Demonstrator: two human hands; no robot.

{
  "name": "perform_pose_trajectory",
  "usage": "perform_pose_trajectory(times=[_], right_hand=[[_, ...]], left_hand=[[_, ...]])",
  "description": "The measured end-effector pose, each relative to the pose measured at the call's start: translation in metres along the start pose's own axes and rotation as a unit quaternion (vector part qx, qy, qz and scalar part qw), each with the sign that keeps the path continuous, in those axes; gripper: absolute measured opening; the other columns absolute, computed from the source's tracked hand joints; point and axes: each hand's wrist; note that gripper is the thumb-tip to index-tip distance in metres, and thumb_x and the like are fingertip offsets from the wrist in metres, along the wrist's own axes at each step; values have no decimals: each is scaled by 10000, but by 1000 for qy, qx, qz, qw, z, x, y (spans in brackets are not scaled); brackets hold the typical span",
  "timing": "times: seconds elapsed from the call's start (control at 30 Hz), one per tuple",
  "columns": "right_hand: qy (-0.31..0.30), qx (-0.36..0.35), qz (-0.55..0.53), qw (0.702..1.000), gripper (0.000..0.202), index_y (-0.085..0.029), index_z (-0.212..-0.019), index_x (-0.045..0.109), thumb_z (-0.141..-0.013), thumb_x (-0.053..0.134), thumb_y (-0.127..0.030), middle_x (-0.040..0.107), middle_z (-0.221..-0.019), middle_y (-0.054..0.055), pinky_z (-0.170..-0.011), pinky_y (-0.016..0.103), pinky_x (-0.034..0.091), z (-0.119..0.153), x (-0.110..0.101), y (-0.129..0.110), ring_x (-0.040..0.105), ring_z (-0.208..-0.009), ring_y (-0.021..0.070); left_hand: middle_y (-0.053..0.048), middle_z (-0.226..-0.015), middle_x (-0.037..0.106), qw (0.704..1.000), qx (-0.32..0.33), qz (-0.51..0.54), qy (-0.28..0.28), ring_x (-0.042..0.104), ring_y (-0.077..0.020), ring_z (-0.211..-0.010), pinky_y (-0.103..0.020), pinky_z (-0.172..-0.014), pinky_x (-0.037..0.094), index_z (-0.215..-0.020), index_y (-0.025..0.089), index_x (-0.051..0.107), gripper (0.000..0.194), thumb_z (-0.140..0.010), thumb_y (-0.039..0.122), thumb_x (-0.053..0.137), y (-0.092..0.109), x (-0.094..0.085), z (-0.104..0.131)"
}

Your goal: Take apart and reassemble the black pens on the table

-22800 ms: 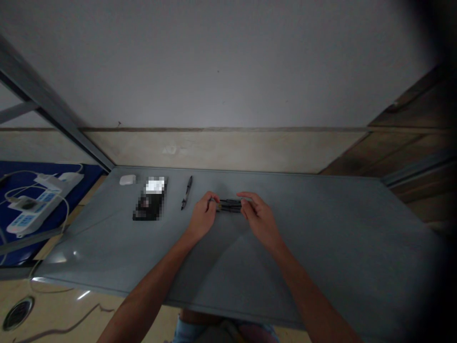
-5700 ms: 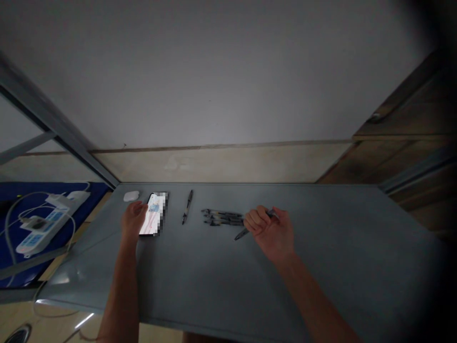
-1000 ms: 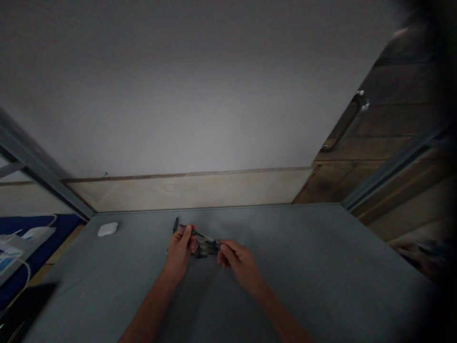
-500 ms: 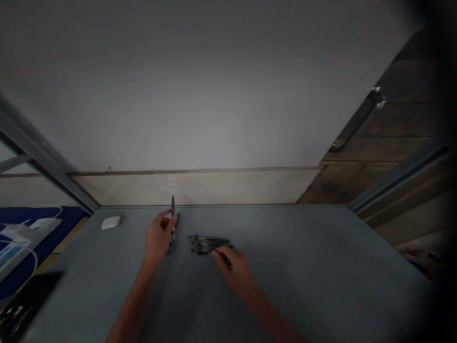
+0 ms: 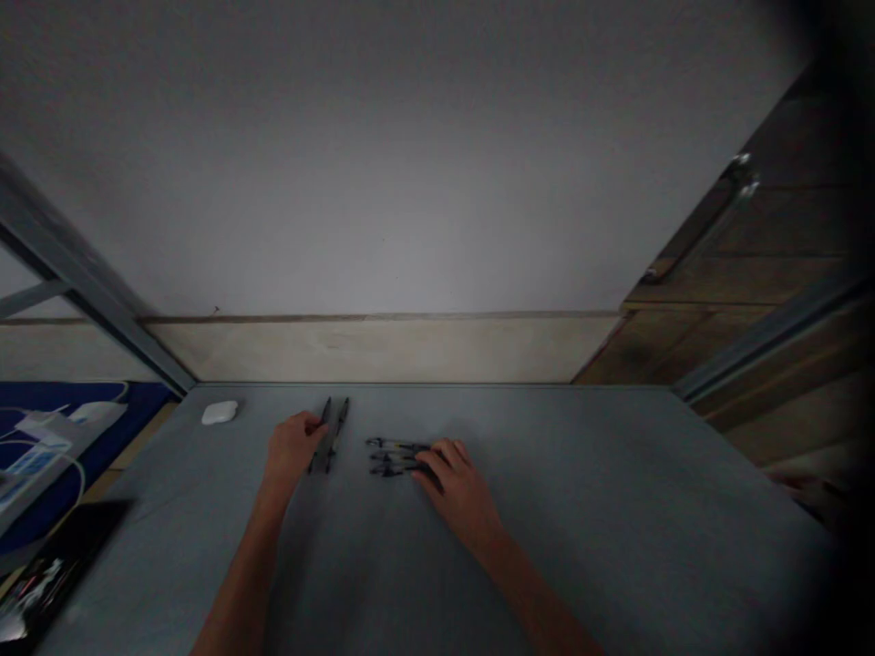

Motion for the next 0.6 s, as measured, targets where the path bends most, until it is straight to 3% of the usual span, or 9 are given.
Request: perform_pose_trajectory(times=[0.1, 0.2, 0.3, 0.37, 0.47, 0.6], right_hand=[[-8, -16, 25, 1000, 146, -243, -997, 646, -852, 635, -229, 573, -990, 75, -856, 402, 462, -1, -3, -1, 523, -950, 245], [-13, -39, 32, 999, 95, -246, -926, 659, -842, 642, -204, 576, -968, 71, -832, 400, 458, -1, -5, -2, 526, -933, 245], [-12, -47, 40, 998, 92, -240, -912, 662, -828, 660, -201, 582, -971, 70, -815, 400, 455, -2, -5, -1, 530, -929, 246], [-16, -41, 47, 998, 108, -239, -917, 665, -816, 676, -201, 585, -980, 70, -809, 398, 456, -2, -3, 0, 532, -938, 247], [-20, -33, 55, 998, 130, -239, -925, 672, -809, 684, -183, 592, -994, 73, -814, 396, 453, -1, 0, 2, 528, -962, 250], [-10, -38, 51, 998, 127, -237, -954, 666, -855, 622, -170, 606, -1049, 83, -831, 398, 444, -1, 2, 3, 522, -996, 250]], left_hand=[[-80, -855, 719, 1000, 0, -6, 15, 663, -225, -808, -298, -701, 444, -864, 183, 672, 198, -839, 359, 583, 4, -4, 3], [-82, -840, 700, 996, -5, -34, 85, 649, -220, -770, -301, -682, 438, -887, 181, 665, 270, -891, 395, 499, 19, -8, 9], [-64, -848, 676, 988, 68, -33, 132, 627, -180, -735, -281, -689, 436, -908, 185, 652, 325, -941, 398, 408, 44, -9, 20], [-49, -851, 664, 980, 165, -25, 107, 615, -169, -753, -273, -703, 436, -932, 194, 646, 308, -949, 386, 406, 61, -5, 31], [-51, -872, 653, 947, 319, -16, 22, 600, -177, -866, -288, -790, 440, -903, 198, 648, 273, -946, 362, 434, 83, 7, 48], [-53, -923, 639, 907, 420, -16, -32, 567, -204, -962, -341, -883, 433, -966, 202, 638, 273, -876, 446, 555, 98, 28, 63]])
Point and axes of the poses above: each hand's wrist, its own z-axis away from the middle knuckle, its own x-axis out of the palm, y = z × x
